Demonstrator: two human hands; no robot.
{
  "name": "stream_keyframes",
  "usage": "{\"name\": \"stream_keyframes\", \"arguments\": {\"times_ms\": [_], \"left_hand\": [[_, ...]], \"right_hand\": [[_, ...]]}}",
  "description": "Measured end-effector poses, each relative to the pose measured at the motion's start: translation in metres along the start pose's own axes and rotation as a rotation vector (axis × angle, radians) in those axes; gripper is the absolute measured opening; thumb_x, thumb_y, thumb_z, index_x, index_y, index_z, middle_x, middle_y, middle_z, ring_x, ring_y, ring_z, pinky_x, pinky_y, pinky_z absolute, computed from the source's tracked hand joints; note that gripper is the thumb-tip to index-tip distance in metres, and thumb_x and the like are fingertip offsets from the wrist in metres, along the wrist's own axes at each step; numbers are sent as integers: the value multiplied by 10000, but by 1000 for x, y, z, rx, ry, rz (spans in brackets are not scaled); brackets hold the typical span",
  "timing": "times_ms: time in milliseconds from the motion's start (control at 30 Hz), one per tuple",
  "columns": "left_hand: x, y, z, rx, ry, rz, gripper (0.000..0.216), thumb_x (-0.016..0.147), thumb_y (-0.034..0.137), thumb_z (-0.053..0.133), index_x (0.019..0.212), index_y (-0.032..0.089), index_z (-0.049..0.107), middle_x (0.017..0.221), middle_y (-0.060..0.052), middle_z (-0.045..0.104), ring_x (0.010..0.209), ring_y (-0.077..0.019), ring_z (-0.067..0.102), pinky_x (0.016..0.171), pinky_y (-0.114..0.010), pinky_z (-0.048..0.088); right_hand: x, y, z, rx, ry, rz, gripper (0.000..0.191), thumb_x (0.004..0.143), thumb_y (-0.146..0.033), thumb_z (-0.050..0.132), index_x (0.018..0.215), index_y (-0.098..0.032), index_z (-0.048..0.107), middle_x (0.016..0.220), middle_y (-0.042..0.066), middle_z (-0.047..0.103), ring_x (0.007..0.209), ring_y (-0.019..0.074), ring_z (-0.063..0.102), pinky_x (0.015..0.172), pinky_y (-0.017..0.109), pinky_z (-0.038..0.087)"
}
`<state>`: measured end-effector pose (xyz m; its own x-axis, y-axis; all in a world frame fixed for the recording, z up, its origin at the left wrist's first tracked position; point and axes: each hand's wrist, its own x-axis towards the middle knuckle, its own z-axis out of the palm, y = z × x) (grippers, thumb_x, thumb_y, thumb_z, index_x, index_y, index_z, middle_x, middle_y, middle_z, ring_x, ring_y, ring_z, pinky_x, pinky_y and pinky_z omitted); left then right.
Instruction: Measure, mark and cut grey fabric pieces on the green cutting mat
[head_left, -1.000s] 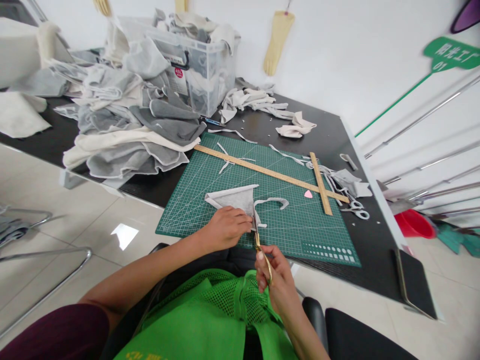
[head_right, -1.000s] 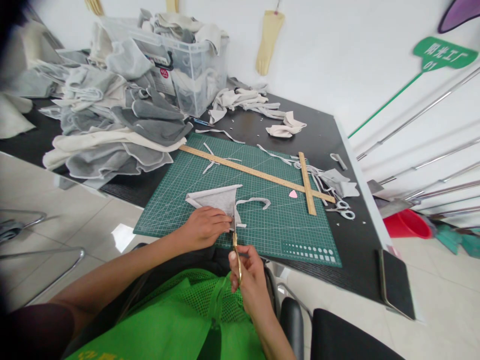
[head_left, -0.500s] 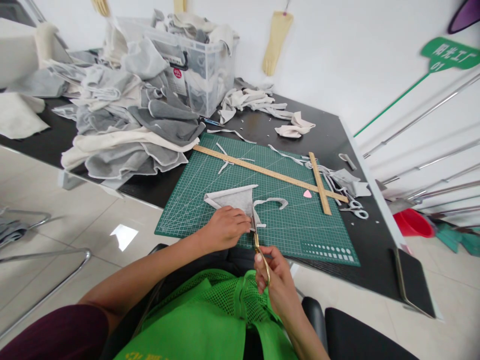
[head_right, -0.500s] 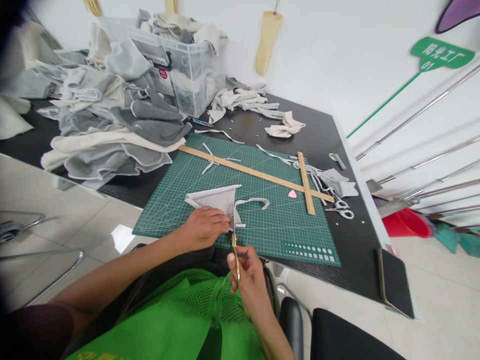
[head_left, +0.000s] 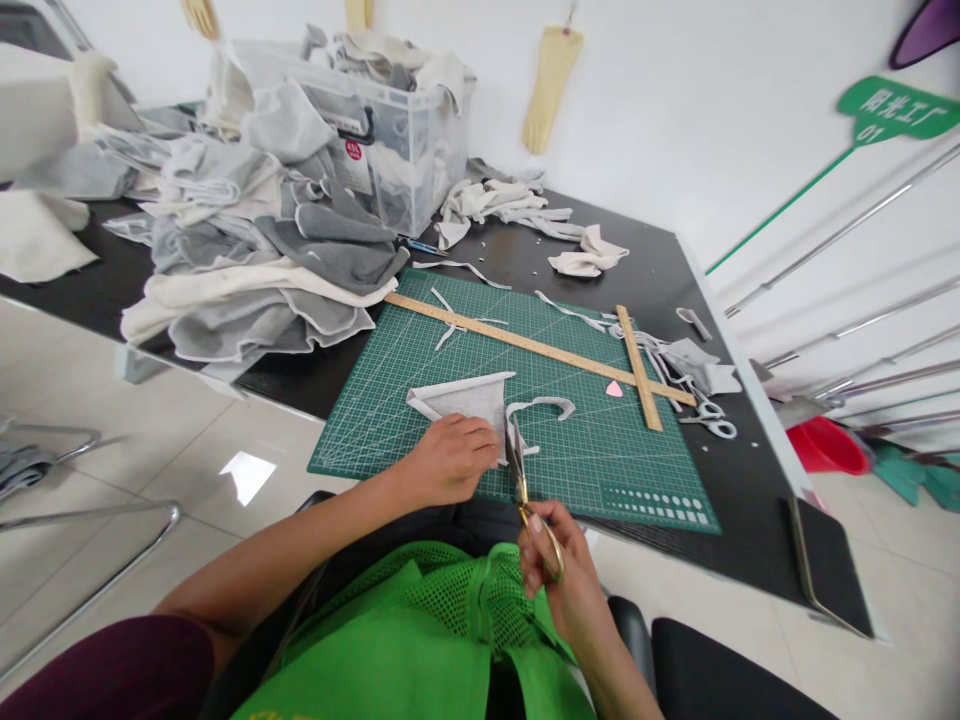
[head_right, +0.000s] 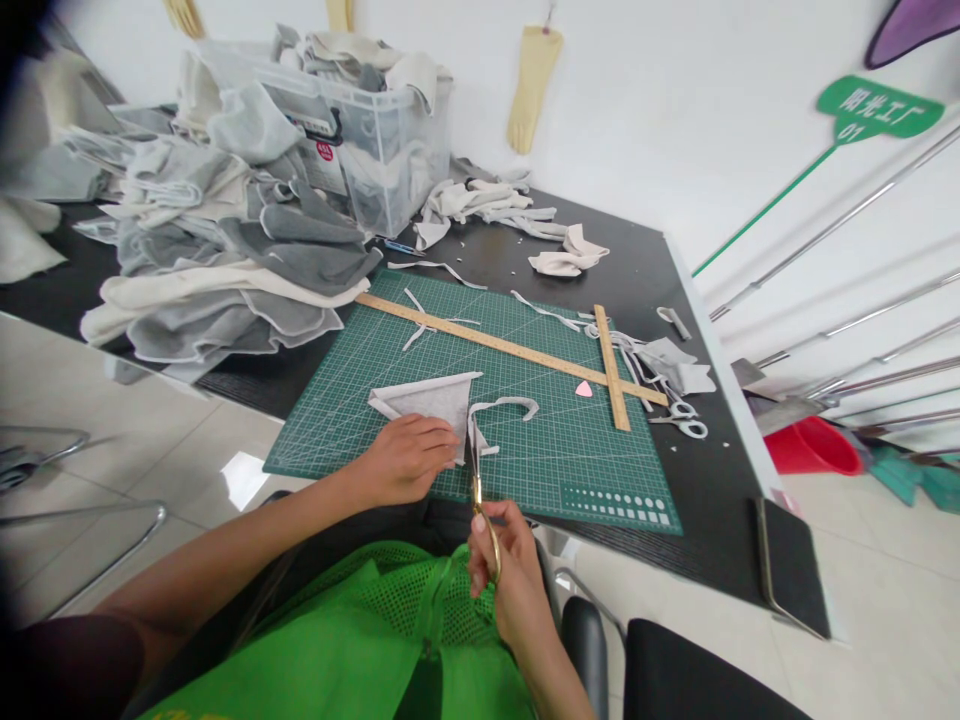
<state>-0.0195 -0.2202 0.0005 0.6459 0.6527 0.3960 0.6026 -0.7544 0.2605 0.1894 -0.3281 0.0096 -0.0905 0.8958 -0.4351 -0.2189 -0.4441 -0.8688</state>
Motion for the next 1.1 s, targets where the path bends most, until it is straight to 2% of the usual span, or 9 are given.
{"name": "stream_keyframes", "arguments": {"times_ms": [167, 300, 433, 600, 733, 933, 1100], "left_hand": [[3, 4, -4, -10, -24, -35, 188, 982, 340, 545, 1003, 201, 669, 1228, -58, 683, 1252, -249, 554, 988, -419, 430], [6, 7, -5, 12, -37, -157, 290, 965, 385, 572, 1172, 193, 636, 1393, -104, 580, 1397, -300, 423, 1107, -485, 388], [8, 8, -4, 23, -42, -212, 424, 959, 416, 569, 1313, 182, 568, 1460, -138, 510, 1431, -327, 376, 1175, -521, 331], [11, 6, -2, 11, -68, -194, 428, 961, 420, 560, 1324, 194, 556, 1469, -143, 496, 1422, -324, 390, 1202, -539, 300], [12, 4, -1, 27, -114, -196, 448, 969, 437, 548, 1344, 190, 541, 1491, -153, 472, 1437, -328, 375, 1210, -547, 285], [20, -9, -4, 44, -224, -113, 530, 957, 465, 565, 1405, 190, 500, 1516, -168, 449, 1457, -355, 353, 1197, -552, 288], [49, -34, 2, -42, -270, 26, 567, 961, 465, 556, 1460, 212, 467, 1564, -157, 408, 1474, -352, 336, 1196, -569, 272]], "right_hand": [[-4, -4, -15, 80, 46, -3, 347, 875, -526, 707, 938, -241, 520, 597, -85, 491, 409, 58, 392, 385, 178, 315], [1, -12, -27, 118, 95, -15, 345, 864, -512, 729, 910, -235, 529, 620, -78, 486, 417, 55, 379, 390, 181, 308], [7, -23, -32, 82, 123, -46, 351, 850, -502, 751, 898, -213, 557, 638, -65, 492, 438, 56, 388, 397, 182, 311], [8, -34, -35, 57, 155, -42, 385, 813, -516, 783, 926, -210, 578, 626, -70, 476, 426, 55, 382, 387, 184, 317], [10, -45, -48, 56, 213, -70, 427, 765, -514, 822, 960, -207, 599, 623, -65, 480, 435, 58, 382, 384, 183, 330], [27, -73, -84, 71, 375, -219, 450, 679, -462, 891, 922, -200, 617, 634, -48, 515, 464, 65, 419, 398, 177, 363], [46, -104, -124, 75, 489, -369, 439, 643, -441, 912, 851, -181, 627, 635, -39, 520, 486, 66, 433, 398, 165, 372]]}}
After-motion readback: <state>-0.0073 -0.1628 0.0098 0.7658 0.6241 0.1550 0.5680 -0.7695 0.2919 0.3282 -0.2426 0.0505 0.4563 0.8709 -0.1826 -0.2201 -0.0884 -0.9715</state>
